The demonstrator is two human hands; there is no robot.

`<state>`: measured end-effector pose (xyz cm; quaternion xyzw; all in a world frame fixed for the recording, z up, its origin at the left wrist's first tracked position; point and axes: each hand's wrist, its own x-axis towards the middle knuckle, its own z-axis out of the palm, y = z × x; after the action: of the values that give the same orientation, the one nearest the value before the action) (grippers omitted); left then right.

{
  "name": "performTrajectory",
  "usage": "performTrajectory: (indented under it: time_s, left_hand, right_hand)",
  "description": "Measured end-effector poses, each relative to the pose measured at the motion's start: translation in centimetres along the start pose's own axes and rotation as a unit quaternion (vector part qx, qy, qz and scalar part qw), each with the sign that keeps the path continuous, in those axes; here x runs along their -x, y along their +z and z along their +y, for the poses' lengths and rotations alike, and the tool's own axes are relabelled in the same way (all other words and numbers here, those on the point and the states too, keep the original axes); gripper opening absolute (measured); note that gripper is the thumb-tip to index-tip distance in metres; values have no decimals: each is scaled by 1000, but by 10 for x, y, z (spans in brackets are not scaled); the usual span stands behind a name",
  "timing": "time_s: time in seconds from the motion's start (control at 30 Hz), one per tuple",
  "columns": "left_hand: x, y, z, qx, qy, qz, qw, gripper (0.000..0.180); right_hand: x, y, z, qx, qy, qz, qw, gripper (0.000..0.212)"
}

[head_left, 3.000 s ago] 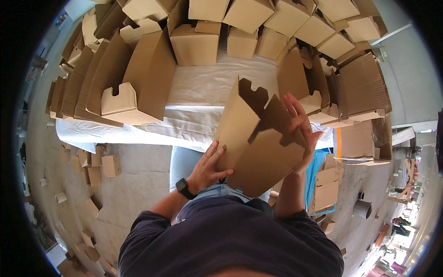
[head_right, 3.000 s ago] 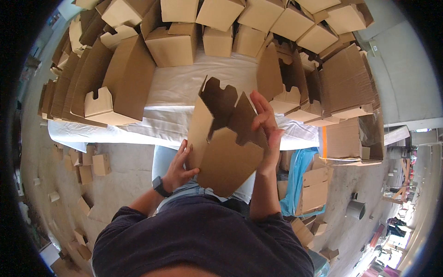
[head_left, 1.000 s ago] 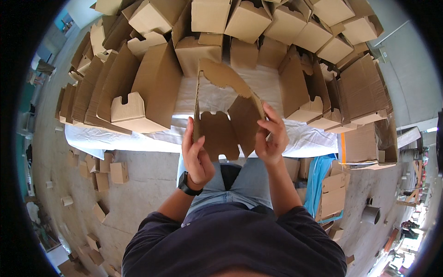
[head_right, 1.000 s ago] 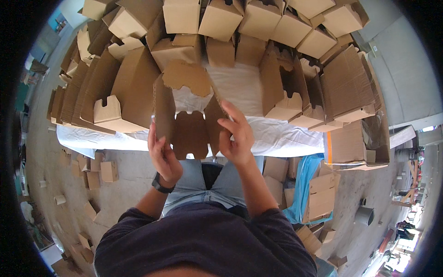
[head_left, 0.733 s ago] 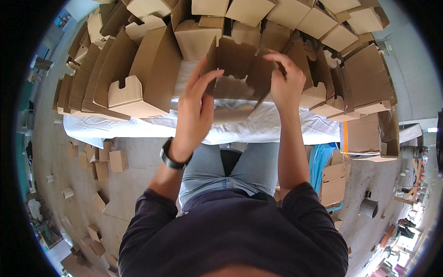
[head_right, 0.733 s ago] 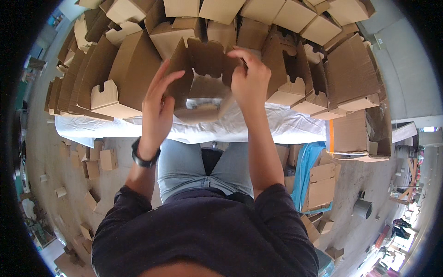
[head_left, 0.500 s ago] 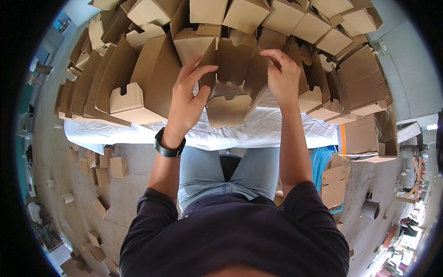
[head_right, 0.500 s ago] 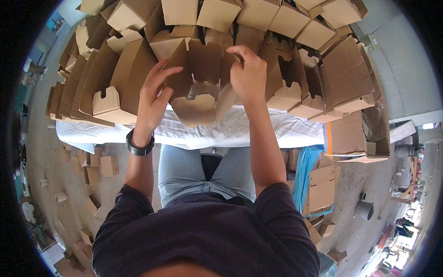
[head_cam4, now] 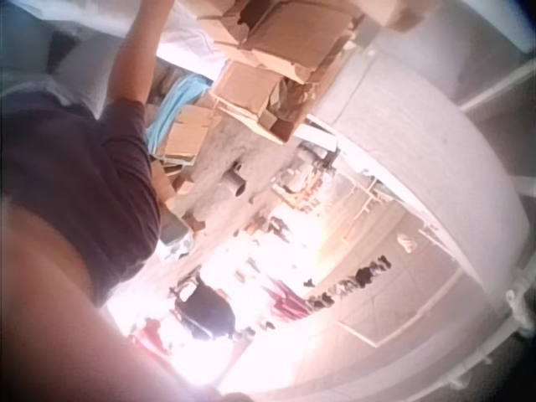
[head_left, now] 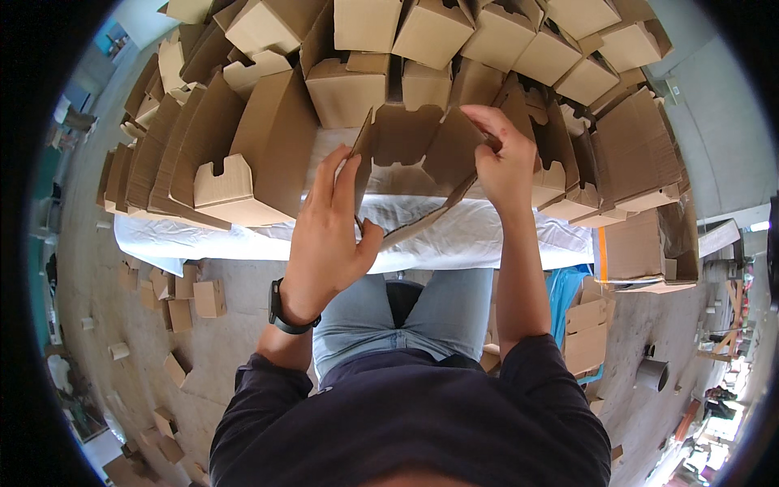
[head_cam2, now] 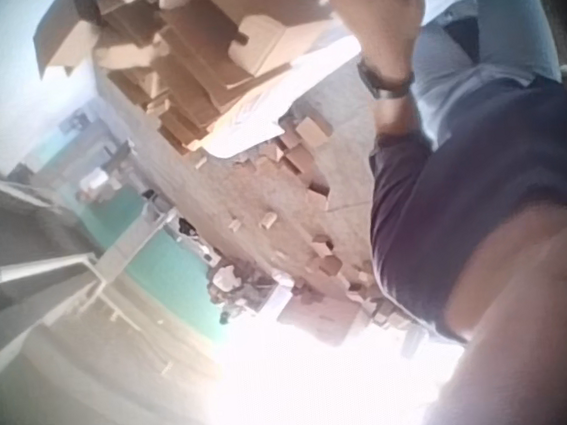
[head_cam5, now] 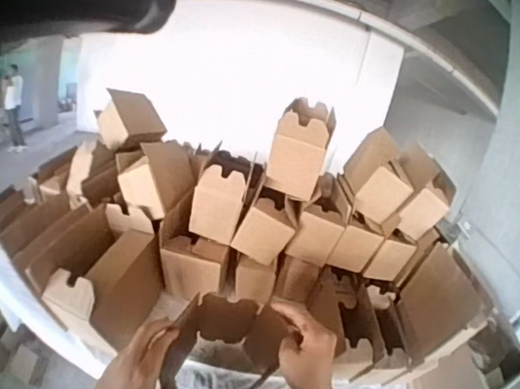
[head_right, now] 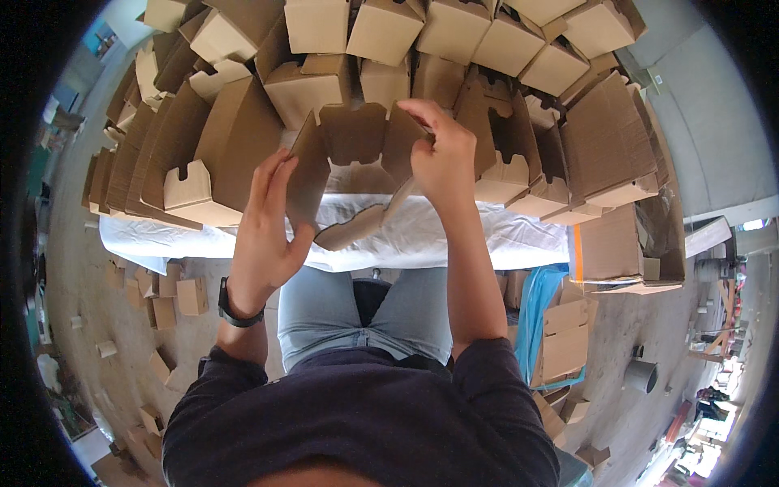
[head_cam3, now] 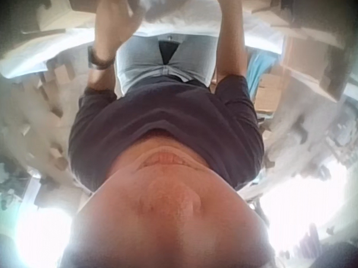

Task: The person picks up flat cardboard sheets from the floor, folds them into rectangular boxes by hand, and stacks them on a table among other finished boxes.

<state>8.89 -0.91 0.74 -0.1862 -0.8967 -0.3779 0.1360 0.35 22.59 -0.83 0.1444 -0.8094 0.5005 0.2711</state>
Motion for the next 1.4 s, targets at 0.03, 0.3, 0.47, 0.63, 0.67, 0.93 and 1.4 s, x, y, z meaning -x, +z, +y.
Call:
performTrajectory:
  time_s: [0.03,0.3,0.47,0.63,0.67,0.93,1.4]
  left_hand:
    - [1,1,0,-7,-3,-2,1000,60]
    - [-11,-1,-13,-46,128,-4,991,62]
    - [-12,13,-21,31,157,-4,987,46]
    - [-6,16,-20,84,141,-33,986,39]
    - [-5,16,-21,87,138,-38,986,39]
    - [-5,9,-17,66,141,-29,987,37]
    - [-7,11,-19,101,154,-61,981,35]
  right_hand:
    - [0,0,-1,17,4,-23,1000,49]
    - [-6,-7,-11,101,48,-94,989,60]
    - [-16,-16,-29,318,-121,-207,917,67]
    - [-20,-8,-40,402,-158,-244,868,75]
    - [-17,-2,-41,399,-175,-240,867,74]
    - [-24,16,-29,359,-231,-193,883,35]
    - [-17,18,-28,394,-235,-289,840,37]
